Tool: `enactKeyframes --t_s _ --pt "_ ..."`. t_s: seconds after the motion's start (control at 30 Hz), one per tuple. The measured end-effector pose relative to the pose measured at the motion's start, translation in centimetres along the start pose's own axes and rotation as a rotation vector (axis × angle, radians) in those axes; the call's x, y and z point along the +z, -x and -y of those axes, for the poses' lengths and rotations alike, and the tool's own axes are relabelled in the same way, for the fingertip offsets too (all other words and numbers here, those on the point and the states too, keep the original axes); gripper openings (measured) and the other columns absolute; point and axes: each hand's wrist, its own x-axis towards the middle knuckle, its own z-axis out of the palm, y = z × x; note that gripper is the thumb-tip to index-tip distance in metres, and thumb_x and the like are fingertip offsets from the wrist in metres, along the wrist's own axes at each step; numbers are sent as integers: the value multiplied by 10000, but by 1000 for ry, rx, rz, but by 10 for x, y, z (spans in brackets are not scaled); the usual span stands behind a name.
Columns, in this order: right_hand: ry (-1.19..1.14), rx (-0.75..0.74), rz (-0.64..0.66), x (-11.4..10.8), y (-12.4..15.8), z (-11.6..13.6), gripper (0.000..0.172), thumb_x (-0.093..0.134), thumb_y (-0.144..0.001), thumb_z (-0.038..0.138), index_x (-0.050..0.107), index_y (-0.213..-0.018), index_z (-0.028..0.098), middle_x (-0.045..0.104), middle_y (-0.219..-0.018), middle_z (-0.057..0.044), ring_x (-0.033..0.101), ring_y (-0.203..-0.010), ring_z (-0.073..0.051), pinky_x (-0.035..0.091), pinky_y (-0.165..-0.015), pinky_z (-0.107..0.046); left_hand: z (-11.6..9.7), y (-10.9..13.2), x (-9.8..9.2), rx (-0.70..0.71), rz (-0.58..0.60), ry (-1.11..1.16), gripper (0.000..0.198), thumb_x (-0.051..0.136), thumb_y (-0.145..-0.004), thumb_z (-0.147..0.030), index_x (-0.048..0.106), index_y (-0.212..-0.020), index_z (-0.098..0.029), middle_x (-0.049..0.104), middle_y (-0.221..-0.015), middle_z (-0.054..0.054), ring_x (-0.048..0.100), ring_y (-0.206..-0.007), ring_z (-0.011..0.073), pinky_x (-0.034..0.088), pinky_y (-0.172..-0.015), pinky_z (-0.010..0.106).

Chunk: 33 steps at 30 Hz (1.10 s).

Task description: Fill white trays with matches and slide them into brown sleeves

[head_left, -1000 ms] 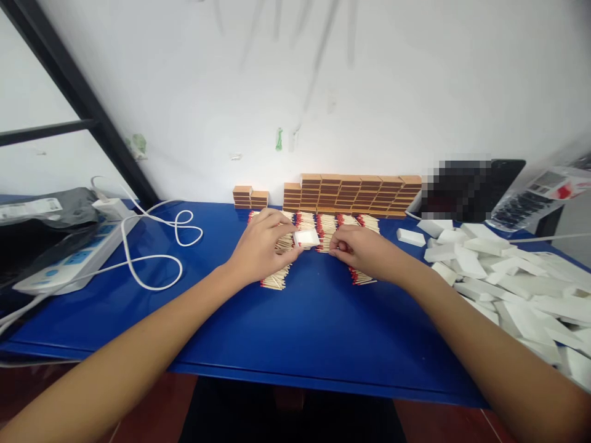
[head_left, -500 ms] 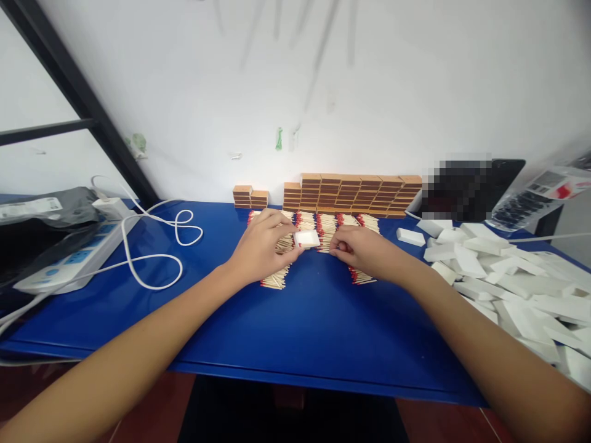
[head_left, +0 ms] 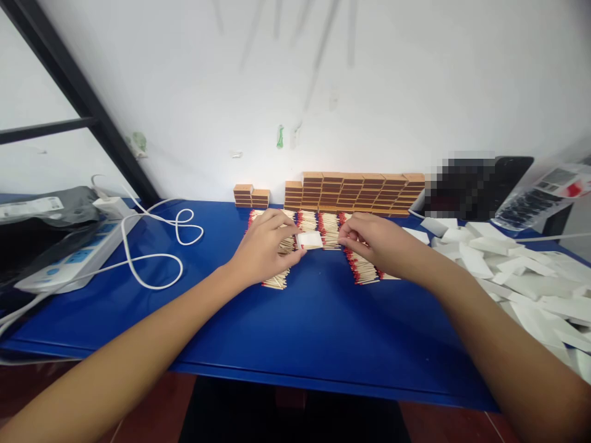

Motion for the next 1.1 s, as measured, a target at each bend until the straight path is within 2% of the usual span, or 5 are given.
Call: enactKeyframes --t_s 0.3,0.53,0.7,0.8,1.1 --pt "-68 -104 -204 10 0 9 134 566 -1020 278 611 -909 218 634 -873 -70 601 -809 -231 436 -715 -337 -2 0 0 10 -9 14 265 781 -927 -342 779 -1121 -162 751 -1112 108 643 -1131 299 545 -1018 500" --pt "-73 -153 -218 29 -1 25 129 511 -1042 247 610 -964 222 636 -952 -89 590 -890 -247 446 -765 -360 -8 -1 1 57 -24 77 249 776 -937 -339 767 -1139 -194 758 -1123 93 649 -1127 284 535 -1038 501" --pt "-83 -145 -180 20 1 25 135 532 -1010 233 643 -933 222 653 -932 -90 600 -870 -238 447 -757 -351 -6 -1 1 28 2 72 234 768 -939 -353 775 -1129 -217 752 -1125 89 650 -1129 288 537 -1036 512" --pt "-54 -65 -206 10 0 19 164 552 -1008 277 660 -903 210 665 -876 -82 605 -818 -228 430 -728 -345 -4 0 1 -1 -6 29 242 775 -932 -350 780 -1127 -207 750 -1115 93 638 -1148 297 538 -1031 512" --pt "28 13 88 20 -7 -10 137 600 -925 191 704 -836 196 704 -869 -84 620 -880 -248 431 -755 -341 -1 -1 -1 -55 -87 -31 240 792 -916 -340 778 -1093 -179 754 -1067 97 628 -1086 294 543 -967 488"
